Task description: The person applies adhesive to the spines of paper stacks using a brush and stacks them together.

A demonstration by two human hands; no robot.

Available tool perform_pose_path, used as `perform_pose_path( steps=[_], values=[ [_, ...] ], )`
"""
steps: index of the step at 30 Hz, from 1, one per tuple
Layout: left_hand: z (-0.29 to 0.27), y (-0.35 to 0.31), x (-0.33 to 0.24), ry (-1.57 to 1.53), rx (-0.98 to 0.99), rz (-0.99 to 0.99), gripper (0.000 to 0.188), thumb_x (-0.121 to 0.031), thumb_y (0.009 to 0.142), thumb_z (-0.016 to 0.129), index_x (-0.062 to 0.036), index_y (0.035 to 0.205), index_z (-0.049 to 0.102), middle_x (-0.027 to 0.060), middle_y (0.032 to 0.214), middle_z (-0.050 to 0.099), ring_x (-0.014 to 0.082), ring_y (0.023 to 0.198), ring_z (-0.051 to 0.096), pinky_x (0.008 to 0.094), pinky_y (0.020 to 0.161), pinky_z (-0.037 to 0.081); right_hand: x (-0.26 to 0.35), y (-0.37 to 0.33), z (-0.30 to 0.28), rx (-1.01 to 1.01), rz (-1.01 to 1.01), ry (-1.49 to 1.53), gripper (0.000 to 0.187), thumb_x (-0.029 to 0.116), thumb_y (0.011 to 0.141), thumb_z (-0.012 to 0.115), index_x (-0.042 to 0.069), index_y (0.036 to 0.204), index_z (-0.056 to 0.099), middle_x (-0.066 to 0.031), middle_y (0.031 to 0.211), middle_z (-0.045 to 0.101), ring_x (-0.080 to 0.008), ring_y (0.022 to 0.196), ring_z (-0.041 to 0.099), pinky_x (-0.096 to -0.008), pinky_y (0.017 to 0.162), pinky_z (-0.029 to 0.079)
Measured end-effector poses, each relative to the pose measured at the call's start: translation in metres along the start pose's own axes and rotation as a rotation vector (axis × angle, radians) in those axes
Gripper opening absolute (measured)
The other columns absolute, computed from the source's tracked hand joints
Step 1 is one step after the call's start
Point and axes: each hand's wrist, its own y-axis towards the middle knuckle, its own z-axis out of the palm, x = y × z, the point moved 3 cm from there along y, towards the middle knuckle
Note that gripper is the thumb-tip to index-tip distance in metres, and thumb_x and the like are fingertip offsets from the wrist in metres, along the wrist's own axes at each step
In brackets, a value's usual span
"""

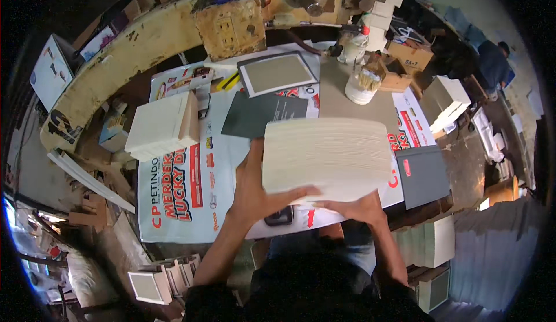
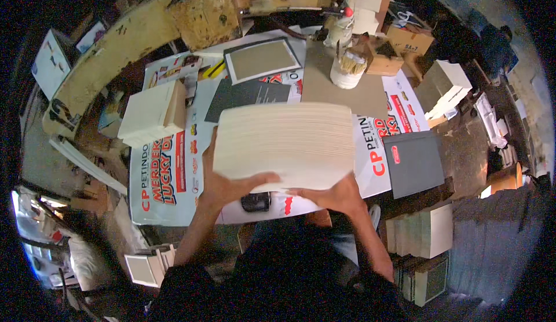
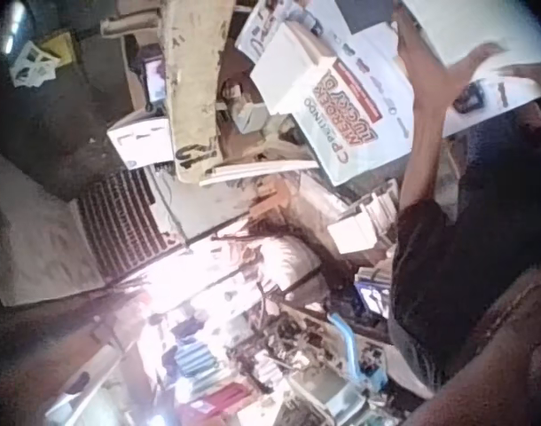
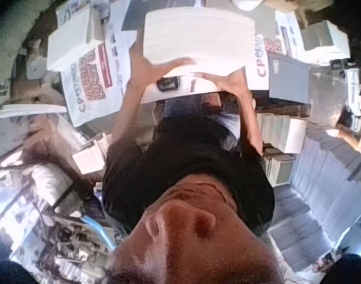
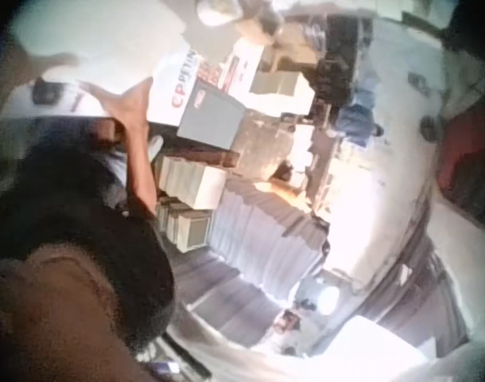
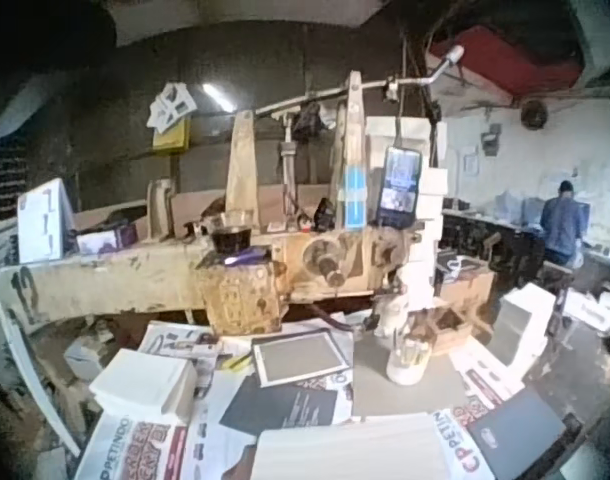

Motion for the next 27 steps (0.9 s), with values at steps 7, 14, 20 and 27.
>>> perform_pose_path(
  steps=[7, 14, 20, 27],
  values=[
    [0.001, -0.04, -0.011, 0.132, -0.063, 0.007, 0.06, -0.025, 0.076, 0.08, 0.0021, 0.121, 0.05, 0.0207, 0.11, 0.063, 0.0357, 0.101, 0.065, 0.0434, 0.083, 0.052, 0.007, -0.027, -0.015, -0.07, -0.128, -0.27, 0.064, 0.05, 0.069, 0.084, 0.002, 0.107, 0.065, -0.0103, 0.099, 0.068, -0.0256, 0.094, 0.062, -0.0391, 0.087, 0.05],
    [0.014, -0.063, 0.023, -0.036, -0.141, -0.163, 0.041, -0.023, 0.088, 0.067, -0.0031, 0.122, 0.053, 0.0168, 0.108, 0.065, 0.028, 0.101, 0.066, 0.0389, 0.086, 0.052, -0.007, -0.019, -0.004, -0.03, -0.077, -0.201, 0.065, 0.053, 0.069, 0.082, 0.003, 0.106, 0.065, -0.0099, 0.097, 0.067, -0.026, 0.091, 0.062, -0.039, 0.086, 0.05],
    [0.024, -0.069, 0.046, -0.453, -0.127, -0.506, 0.046, -0.022, 0.089, 0.068, -0.0012, 0.125, 0.048, 0.0159, 0.105, 0.064, 0.0278, 0.095, 0.067, 0.0382, 0.079, 0.054, -0.081, -0.062, 0.001, -0.098, -0.307, -0.522, 0.065, 0.056, 0.07, 0.08, 0.003, 0.105, 0.065, -0.0095, 0.096, 0.067, -0.0264, 0.089, 0.062, -0.0389, 0.084, 0.05],
    [0.023, -0.071, 0.059, 0.191, -0.025, 0.018, 0.068, -0.028, 0.078, 0.08, 0.0015, 0.127, 0.044, 0.02, 0.106, 0.064, 0.0298, 0.094, 0.068, 0.0361, 0.079, 0.054, -0.075, -0.063, 0.012, -0.116, 0.373, 0.343, 0.061, 0.059, 0.077, 0.073, 0.009, 0.111, 0.065, -0.0074, 0.102, 0.068, -0.0247, 0.094, 0.063, -0.0388, 0.085, 0.051]
  ],
)
